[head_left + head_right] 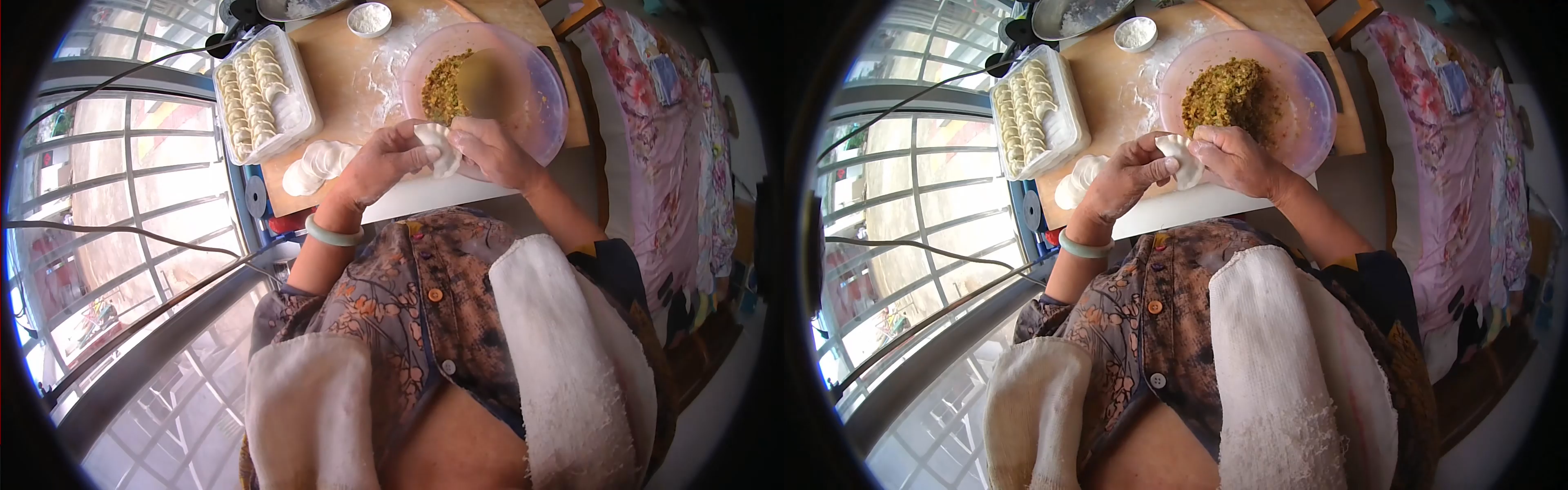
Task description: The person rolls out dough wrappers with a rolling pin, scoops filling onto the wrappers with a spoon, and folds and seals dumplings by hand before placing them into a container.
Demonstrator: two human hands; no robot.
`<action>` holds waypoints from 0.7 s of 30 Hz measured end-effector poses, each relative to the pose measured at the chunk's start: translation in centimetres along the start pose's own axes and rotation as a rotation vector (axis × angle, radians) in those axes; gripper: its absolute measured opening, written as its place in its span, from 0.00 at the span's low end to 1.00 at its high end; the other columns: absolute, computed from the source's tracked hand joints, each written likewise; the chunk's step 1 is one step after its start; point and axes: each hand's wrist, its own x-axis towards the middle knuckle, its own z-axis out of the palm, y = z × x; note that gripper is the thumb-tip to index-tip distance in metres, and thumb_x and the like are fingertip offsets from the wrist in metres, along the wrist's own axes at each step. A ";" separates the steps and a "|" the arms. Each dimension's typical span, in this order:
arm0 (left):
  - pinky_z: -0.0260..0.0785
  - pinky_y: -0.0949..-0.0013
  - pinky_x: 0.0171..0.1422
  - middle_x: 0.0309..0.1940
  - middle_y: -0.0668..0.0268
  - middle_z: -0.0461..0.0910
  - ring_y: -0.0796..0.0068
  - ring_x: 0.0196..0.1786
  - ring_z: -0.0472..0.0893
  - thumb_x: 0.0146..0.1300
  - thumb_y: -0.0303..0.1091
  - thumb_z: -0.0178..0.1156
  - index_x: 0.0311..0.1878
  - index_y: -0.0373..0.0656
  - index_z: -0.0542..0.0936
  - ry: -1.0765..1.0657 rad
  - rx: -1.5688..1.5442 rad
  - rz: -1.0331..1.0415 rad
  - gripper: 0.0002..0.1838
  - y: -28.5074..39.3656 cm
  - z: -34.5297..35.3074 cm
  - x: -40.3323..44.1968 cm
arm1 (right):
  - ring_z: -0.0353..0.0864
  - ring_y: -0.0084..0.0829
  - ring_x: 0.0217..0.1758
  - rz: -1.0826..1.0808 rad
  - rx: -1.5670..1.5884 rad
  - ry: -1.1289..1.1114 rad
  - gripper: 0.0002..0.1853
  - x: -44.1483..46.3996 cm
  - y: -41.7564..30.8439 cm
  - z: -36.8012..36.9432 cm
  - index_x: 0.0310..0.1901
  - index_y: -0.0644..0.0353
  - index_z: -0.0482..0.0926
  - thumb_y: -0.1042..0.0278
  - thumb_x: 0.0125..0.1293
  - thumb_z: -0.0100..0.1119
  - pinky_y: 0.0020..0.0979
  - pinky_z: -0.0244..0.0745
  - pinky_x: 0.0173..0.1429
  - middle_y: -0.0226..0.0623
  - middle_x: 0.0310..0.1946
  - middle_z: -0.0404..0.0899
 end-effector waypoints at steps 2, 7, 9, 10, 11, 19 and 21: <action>0.65 0.79 0.43 0.38 0.72 0.82 0.85 0.38 0.75 0.65 0.34 0.64 0.50 0.40 0.81 -0.033 0.045 -0.017 0.13 0.5 -0.6 0.0 | 0.63 0.14 0.30 0.024 0.027 0.009 0.13 0.2 -0.2 0.3 0.30 0.64 0.72 0.66 0.72 0.51 0.23 0.65 0.33 0.23 0.24 0.67; 0.70 0.78 0.44 0.37 0.69 0.83 0.83 0.37 0.78 0.66 0.36 0.63 0.49 0.38 0.81 -0.019 -0.022 -0.032 0.14 0.5 -1.1 -0.1 | 0.62 0.13 0.29 0.168 0.023 0.039 0.13 0.2 -0.7 0.4 0.30 0.63 0.72 0.66 0.72 0.50 0.22 0.64 0.34 0.22 0.23 0.66; 0.72 0.76 0.45 0.38 0.68 0.83 0.82 0.38 0.79 0.66 0.36 0.63 0.50 0.37 0.81 0.007 -0.099 -0.023 0.14 0.3 -1.2 -0.2 | 0.62 0.13 0.29 0.246 0.015 0.036 0.12 0.0 -1.7 0.5 0.30 0.62 0.72 0.65 0.72 0.50 0.23 0.63 0.33 0.22 0.23 0.66; 0.72 0.76 0.45 0.39 0.67 0.83 0.81 0.38 0.80 0.66 0.35 0.62 0.51 0.36 0.80 0.007 -0.102 -0.023 0.15 0.2 -1.3 -0.3 | 0.62 0.13 0.28 0.249 0.063 0.006 0.12 0.0 -1.3 0.5 0.31 0.62 0.72 0.65 0.72 0.50 0.23 0.63 0.32 0.21 0.23 0.65; 0.73 0.75 0.46 0.39 0.66 0.84 0.80 0.38 0.80 0.67 0.35 0.62 0.53 0.36 0.80 0.007 -0.105 -0.023 0.15 0.0 -1.4 -0.3 | 0.62 0.13 0.28 0.253 0.111 -0.024 0.12 -0.1 -0.4 0.5 0.31 0.62 0.73 0.65 0.72 0.50 0.22 0.63 0.32 0.21 0.23 0.65; 0.76 0.74 0.45 0.41 0.65 0.83 0.77 0.39 0.81 0.67 0.34 0.62 0.55 0.36 0.79 0.022 -0.189 -0.034 0.16 -0.4 -1.0 -0.9 | 0.63 0.12 0.27 0.216 0.127 -0.043 0.12 -0.4 -0.7 0.9 0.32 0.61 0.74 0.65 0.72 0.50 0.21 0.61 0.31 0.20 0.22 0.66; 0.76 0.73 0.45 0.40 0.65 0.83 0.77 0.38 0.82 0.67 0.34 0.61 0.55 0.36 0.78 0.064 -0.214 -0.005 0.17 -0.4 -0.7 -1.1 | 0.63 0.12 0.27 0.268 0.101 -0.007 0.12 -0.5 -1.1 1.2 0.32 0.62 0.74 0.65 0.72 0.50 0.21 0.62 0.31 0.21 0.22 0.66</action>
